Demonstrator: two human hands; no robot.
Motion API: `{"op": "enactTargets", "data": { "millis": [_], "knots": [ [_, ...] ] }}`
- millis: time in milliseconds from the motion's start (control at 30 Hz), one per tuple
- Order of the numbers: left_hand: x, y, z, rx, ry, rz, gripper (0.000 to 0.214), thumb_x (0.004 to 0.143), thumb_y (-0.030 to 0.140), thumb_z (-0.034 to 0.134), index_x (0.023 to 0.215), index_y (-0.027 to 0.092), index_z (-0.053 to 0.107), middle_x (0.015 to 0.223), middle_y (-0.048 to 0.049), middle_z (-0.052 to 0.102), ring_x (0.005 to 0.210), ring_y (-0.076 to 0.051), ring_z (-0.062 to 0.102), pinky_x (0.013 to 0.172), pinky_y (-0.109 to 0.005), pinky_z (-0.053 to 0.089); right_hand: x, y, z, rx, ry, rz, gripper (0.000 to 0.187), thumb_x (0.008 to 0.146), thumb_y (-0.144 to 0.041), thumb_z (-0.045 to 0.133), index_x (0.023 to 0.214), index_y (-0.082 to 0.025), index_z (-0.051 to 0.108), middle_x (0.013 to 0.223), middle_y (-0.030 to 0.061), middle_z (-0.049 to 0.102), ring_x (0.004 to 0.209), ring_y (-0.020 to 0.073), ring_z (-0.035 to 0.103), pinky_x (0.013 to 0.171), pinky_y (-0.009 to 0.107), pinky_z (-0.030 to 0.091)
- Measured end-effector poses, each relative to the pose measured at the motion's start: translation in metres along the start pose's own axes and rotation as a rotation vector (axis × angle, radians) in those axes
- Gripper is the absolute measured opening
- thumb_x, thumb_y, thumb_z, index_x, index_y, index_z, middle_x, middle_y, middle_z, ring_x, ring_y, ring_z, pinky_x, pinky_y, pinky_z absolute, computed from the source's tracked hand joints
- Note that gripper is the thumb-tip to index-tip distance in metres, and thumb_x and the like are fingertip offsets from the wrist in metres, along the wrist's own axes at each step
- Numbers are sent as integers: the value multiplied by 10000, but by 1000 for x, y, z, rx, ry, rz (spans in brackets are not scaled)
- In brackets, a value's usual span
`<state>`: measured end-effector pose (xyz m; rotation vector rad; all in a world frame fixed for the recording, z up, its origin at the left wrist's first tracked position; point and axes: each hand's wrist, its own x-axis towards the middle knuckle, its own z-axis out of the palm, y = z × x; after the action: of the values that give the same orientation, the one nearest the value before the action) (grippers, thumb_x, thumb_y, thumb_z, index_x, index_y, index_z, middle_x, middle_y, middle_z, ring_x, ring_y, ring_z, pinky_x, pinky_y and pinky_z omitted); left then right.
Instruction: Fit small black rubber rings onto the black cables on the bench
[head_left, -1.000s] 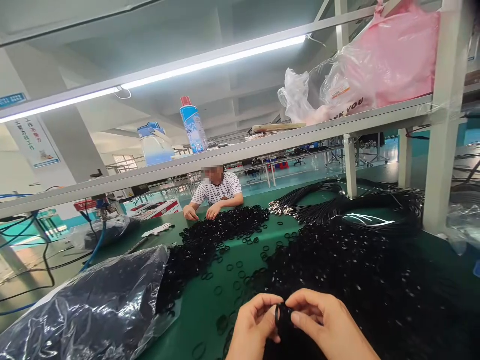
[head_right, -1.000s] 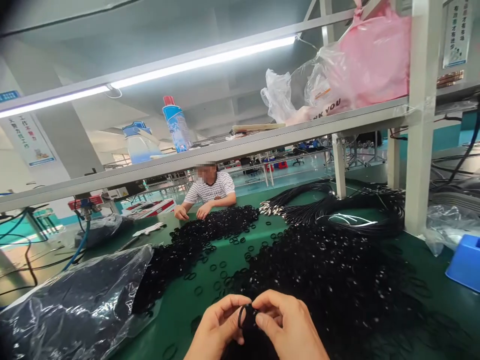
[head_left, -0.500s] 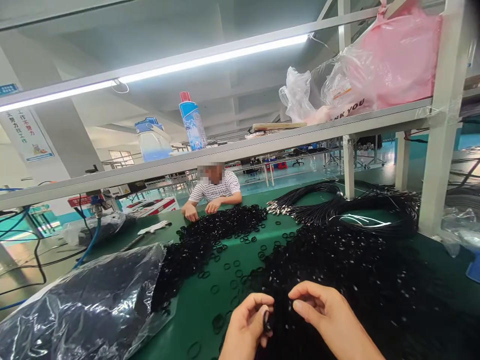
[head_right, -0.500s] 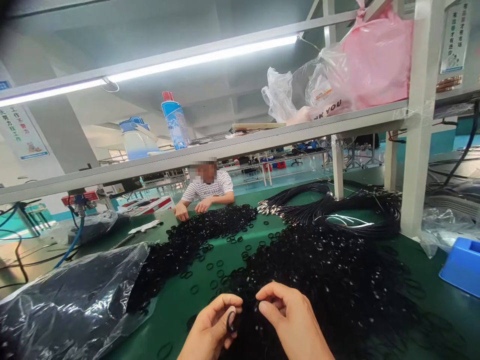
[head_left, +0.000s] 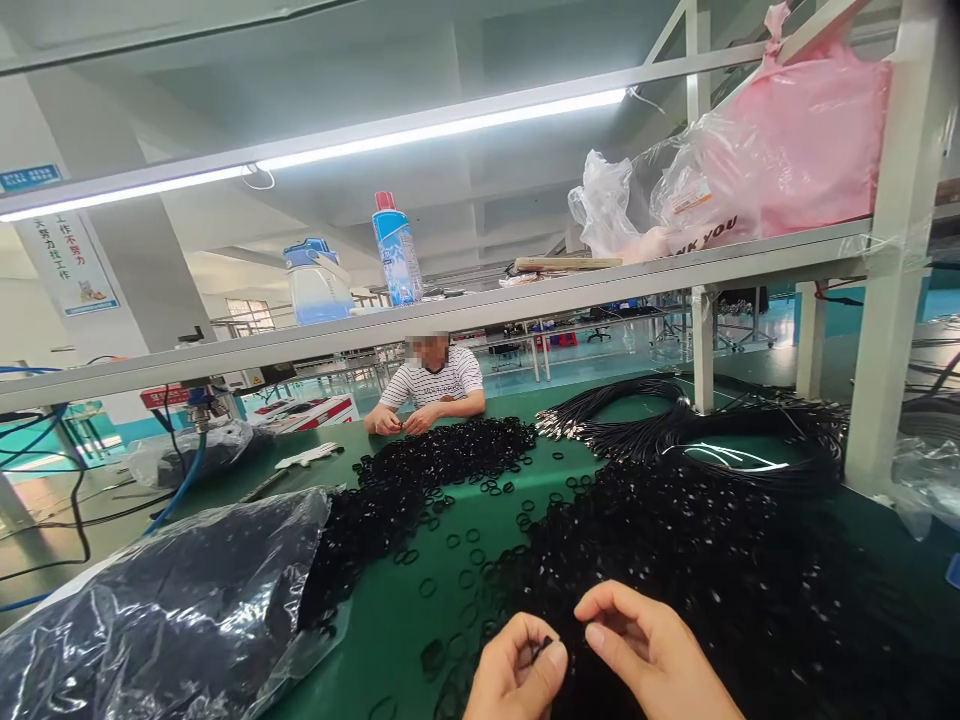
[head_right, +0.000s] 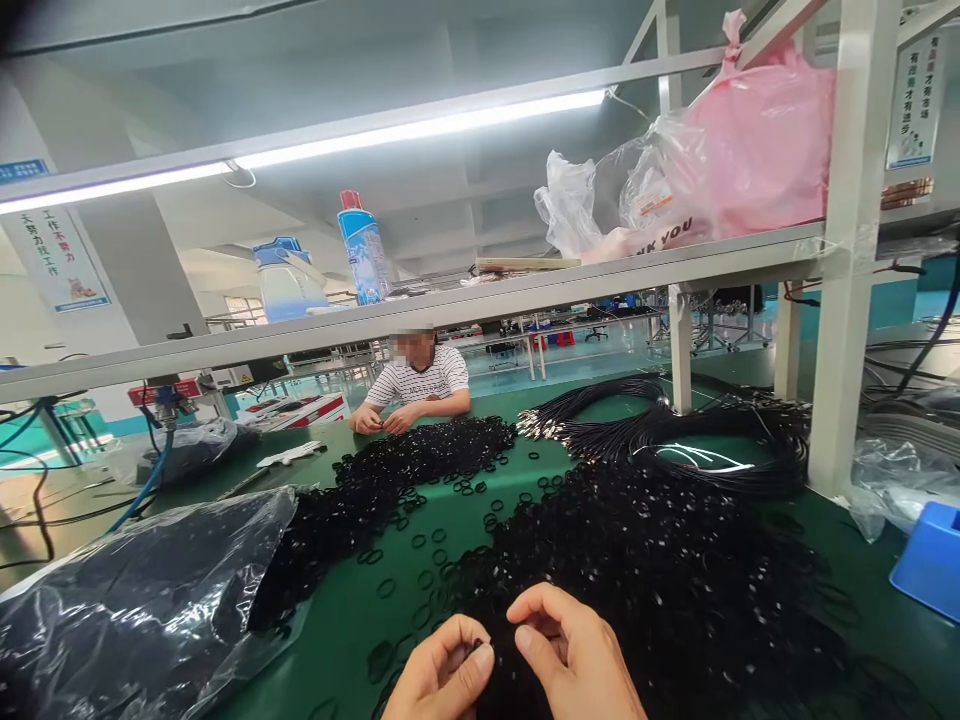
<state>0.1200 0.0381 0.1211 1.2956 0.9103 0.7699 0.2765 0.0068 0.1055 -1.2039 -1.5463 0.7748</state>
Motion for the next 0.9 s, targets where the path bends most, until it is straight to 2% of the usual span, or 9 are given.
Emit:
{"op": "enactTargets", "data": {
  "millis": [100,200,300,367,533,633,767,833,900],
  "knots": [
    [1,-4,-1,-40,-2,19,749,337,787,692,667,189,386,423,123,313,327,68,252,367,-76,151,1,1,0,149,-36,27,325,836,-395,466,997,-117,512,938,51,561,837,112,558,817,242,463],
    [2,-5,-5,-45,29,46,715,389,786,658,650,186,368,437,117,292,351,73,256,375,-72,163,6,9,-6,174,34,39,389,811,-406,516,1060,-109,483,1015,71,551,904,116,557,862,221,449],
    [5,-2,-12,27,-19,35,595,524,707,617,720,195,387,475,106,332,402,57,348,430,-74,310,10,17,-11,87,123,1,441,824,-395,490,1156,-107,452,1223,98,476,1020,108,532,934,203,416],
    [6,-1,-14,48,-78,22,577,544,641,655,822,200,407,571,86,446,514,40,467,516,-75,409,10,15,-9,61,69,-16,453,826,-365,463,1185,-87,462,1250,114,466,1030,122,536,937,226,422],
    [2,0,-12,-43,-138,36,706,432,599,792,866,179,426,809,46,541,651,29,541,588,-70,444,3,0,4,88,-106,77,432,748,-346,531,1091,-94,607,851,80,619,763,167,592,710,267,471],
    [0,6,-12,28,-96,-17,771,356,611,829,861,186,430,820,65,511,673,44,523,591,-66,459,3,1,0,25,-32,69,388,777,-358,510,1050,-110,633,830,57,615,774,145,580,720,238,459],
    [0,10,-15,53,-31,-26,528,557,431,724,938,210,434,703,91,456,485,72,403,443,-70,295,5,8,-10,-22,81,70,397,792,-446,528,1072,-193,650,1060,21,600,1003,129,553,897,191,421],
    [1,8,-13,5,-51,-19,510,569,382,714,963,198,447,706,77,492,497,61,439,474,-65,305,2,6,-9,-54,89,59,359,784,-446,528,1027,-230,679,1098,6,594,1057,138,533,924,194,406],
    [2,3,-10,-60,-37,7,572,533,433,758,964,172,487,691,53,529,514,41,479,505,-66,344,-1,0,-4,-16,123,60,359,767,-437,527,1009,-227,689,1091,15,596,1056,152,539,924,218,419]
  ]
}}
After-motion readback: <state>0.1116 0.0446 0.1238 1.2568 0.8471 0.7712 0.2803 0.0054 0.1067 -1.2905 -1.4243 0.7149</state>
